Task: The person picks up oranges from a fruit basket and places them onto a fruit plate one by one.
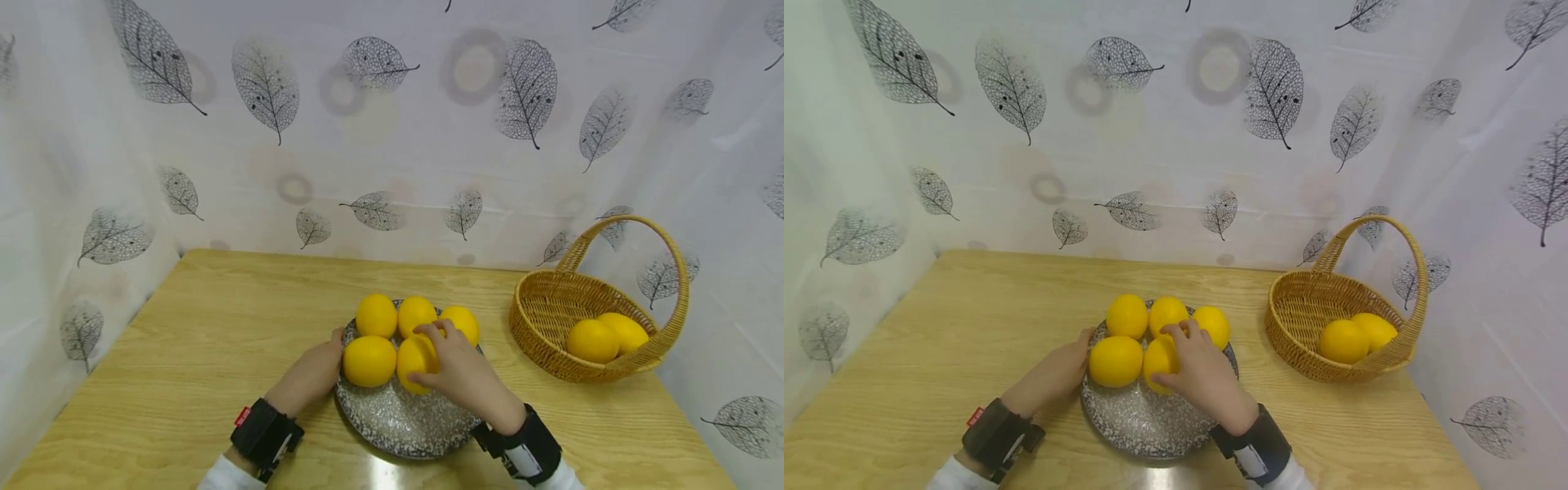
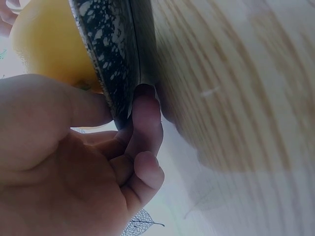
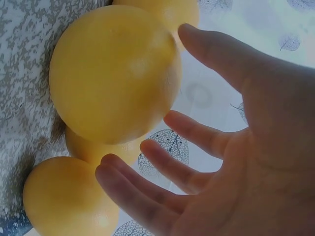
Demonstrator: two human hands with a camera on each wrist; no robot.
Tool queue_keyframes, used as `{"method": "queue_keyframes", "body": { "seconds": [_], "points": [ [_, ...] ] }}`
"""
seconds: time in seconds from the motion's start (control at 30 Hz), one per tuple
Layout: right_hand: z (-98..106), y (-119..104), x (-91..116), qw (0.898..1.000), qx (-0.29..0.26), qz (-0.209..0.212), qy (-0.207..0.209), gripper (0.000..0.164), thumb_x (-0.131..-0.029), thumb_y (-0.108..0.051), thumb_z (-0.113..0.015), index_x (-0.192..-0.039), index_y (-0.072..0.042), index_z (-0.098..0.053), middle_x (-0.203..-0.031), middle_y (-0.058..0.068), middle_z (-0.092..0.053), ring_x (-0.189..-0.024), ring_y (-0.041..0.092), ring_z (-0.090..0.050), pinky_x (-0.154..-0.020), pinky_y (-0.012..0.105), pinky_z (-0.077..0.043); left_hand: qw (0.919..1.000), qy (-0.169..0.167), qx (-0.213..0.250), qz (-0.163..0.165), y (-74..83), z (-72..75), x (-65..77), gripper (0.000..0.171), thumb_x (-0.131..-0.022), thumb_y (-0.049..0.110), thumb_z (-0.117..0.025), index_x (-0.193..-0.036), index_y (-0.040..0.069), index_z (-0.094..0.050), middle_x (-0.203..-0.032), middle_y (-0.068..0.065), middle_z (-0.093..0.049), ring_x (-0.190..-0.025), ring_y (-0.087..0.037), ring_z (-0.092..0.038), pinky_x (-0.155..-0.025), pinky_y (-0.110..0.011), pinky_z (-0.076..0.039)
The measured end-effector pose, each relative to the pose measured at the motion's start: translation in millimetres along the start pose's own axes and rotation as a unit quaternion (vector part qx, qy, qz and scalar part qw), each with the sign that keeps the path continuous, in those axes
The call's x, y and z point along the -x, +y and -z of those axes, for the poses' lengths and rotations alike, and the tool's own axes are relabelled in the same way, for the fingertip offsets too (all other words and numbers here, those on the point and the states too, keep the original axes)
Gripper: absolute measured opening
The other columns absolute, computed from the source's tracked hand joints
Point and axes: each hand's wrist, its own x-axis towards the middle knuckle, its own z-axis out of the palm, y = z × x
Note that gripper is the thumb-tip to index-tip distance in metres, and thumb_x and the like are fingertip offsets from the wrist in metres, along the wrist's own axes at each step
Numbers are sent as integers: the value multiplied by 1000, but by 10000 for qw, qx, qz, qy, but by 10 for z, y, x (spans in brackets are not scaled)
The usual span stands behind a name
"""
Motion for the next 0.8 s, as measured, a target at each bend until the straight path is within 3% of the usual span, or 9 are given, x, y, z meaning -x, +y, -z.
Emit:
{"method": "queue_keyframes", "body": {
  "seconds": [0.2, 0.4, 0.6, 0.8],
  "points": [
    [35, 31, -53, 10000, -91, -35, 1, 59, -92, -41, -75, -142, -17, -55, -145, 13, -51, -127, 32, -56, -99, 52, -54, 9998, 158, -30, -137, -17, 8, -13, 45, -106, 3, -41, -148, -12, -36, -111, -29, -72, -103, -40, -71, -90, -51, -59],
    [112, 80, -77, 9999, -75, -60, -103, 55, -96, -40, -70, -142, -14, -55, -140, 13, -54, -111, 25, -58, -85, 42, -55, 9994, 190, 185, -228, -1, 7, -4, 42, -107, 5, -40, -146, -10, -37, -114, -28, -71, -106, -41, -71, -92, -53, -57],
    [297, 179, -105, 9998, 117, 130, 10, 55, -94, -34, -73, -140, -10, -55, -143, 20, -52, -126, 38, -55, -99, 52, -53, 9996, 158, 174, -156, 20, 13, -1, 43, -107, 5, -40, -147, -10, -37, -117, -29, -70, -107, -41, -70, -93, -53, -57],
    [560, 329, -66, 9990, 446, 16, 88, 55, -94, -34, -73, -140, -10, -55, -143, 24, -51, -122, 42, -58, -94, 55, -55, 9997, 88, 230, -44, 22, 5, 7, 43, -107, 6, -40, -147, -10, -38, -124, -30, -68, -113, -42, -68, -98, -54, -55]
  ]
}}
